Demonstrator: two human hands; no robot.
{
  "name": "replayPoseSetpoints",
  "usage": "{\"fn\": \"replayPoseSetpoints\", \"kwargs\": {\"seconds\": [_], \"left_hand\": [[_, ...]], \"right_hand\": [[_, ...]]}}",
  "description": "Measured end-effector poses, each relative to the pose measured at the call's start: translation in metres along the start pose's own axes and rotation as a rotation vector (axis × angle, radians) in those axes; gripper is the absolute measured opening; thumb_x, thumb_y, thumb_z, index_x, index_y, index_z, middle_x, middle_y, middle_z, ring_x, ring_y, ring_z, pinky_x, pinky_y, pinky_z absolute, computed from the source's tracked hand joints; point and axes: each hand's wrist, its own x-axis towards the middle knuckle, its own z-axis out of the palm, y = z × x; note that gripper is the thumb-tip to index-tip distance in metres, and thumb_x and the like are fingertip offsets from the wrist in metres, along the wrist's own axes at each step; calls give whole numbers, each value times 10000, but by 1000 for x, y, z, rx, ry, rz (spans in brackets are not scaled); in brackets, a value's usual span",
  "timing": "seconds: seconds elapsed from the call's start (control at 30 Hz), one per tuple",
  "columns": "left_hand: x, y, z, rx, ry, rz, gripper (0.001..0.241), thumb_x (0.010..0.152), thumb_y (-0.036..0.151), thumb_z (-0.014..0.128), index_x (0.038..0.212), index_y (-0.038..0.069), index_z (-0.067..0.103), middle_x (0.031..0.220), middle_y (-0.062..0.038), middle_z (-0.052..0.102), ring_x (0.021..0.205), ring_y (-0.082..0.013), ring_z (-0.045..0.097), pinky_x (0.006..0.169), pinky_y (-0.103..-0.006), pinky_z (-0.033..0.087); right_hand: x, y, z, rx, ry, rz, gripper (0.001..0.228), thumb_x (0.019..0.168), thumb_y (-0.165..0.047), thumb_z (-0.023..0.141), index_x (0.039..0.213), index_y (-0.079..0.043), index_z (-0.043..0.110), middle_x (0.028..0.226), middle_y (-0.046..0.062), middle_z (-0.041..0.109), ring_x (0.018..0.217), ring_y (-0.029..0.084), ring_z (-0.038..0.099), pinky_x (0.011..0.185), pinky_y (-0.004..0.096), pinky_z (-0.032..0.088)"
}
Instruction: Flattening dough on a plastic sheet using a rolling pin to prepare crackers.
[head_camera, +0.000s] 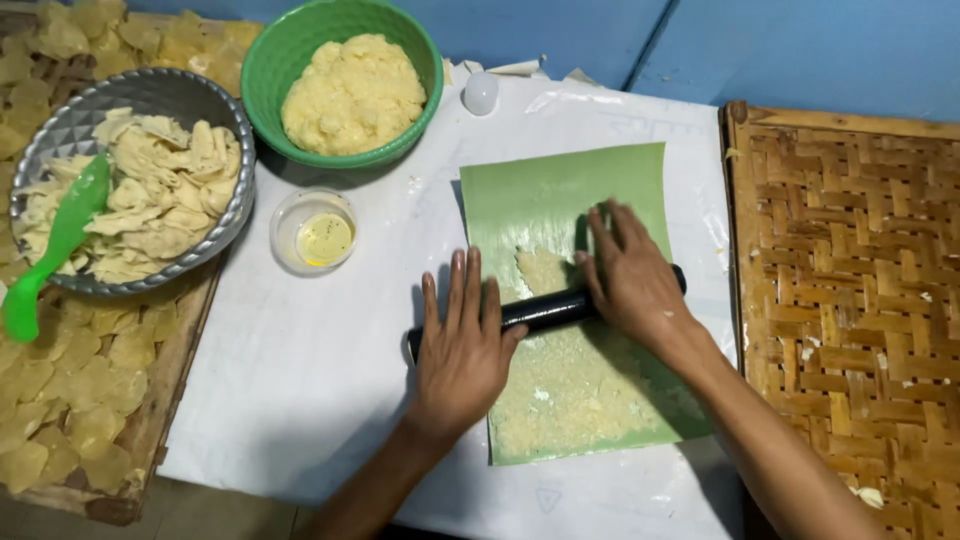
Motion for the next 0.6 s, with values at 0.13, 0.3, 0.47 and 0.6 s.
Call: {"fn": "replayPoseSetpoints", "kwargs": {"seconds": [0.13, 0.3, 0.47, 0.6], "left_hand": [[-34, 17, -6, -75, 81, 14, 519, 952, 270, 711, 1353, -26, 567, 1552, -313, 428, 1479, -477, 369, 1185, -664, 322], [-51, 23, -16, -192, 29, 13, 549, 836, -129, 488, 1366, 4, 547, 1279, -208, 585, 1182, -365, 566, 1145, -566, 373], [-54, 21, -14, -232, 71, 22, 538, 820, -165, 481, 1315, 19, 581, 1253, -190, 595, 1152, -355, 581, 1101, -549, 423], [-47, 20, -19, -195, 118, 30, 284, 1029, 13, 504, 1298, 5, 596, 1252, -189, 617, 1112, -350, 599, 1023, -503, 464]], "right_hand": [[21, -13, 13, 124, 54, -140, 388, 1020, -213, 606, 1301, 52, 644, 1219, 244, 639, 1073, 425, 617, 830, 513, 560], [41, -15, 23, 101, -206, -14, 337, 890, -155, 732, 1209, -56, 690, 1130, 162, 658, 982, 379, 636, 772, 477, 553], [22, -29, 7, 186, -172, -63, 173, 943, -155, 689, 1069, -76, 601, 924, 152, 686, 686, 367, 621, 587, 456, 471], [17, -21, 15, -30, -156, -107, 483, 854, 57, 664, 1323, -30, 591, 1110, 200, 608, 940, 408, 601, 602, 512, 536]]}}
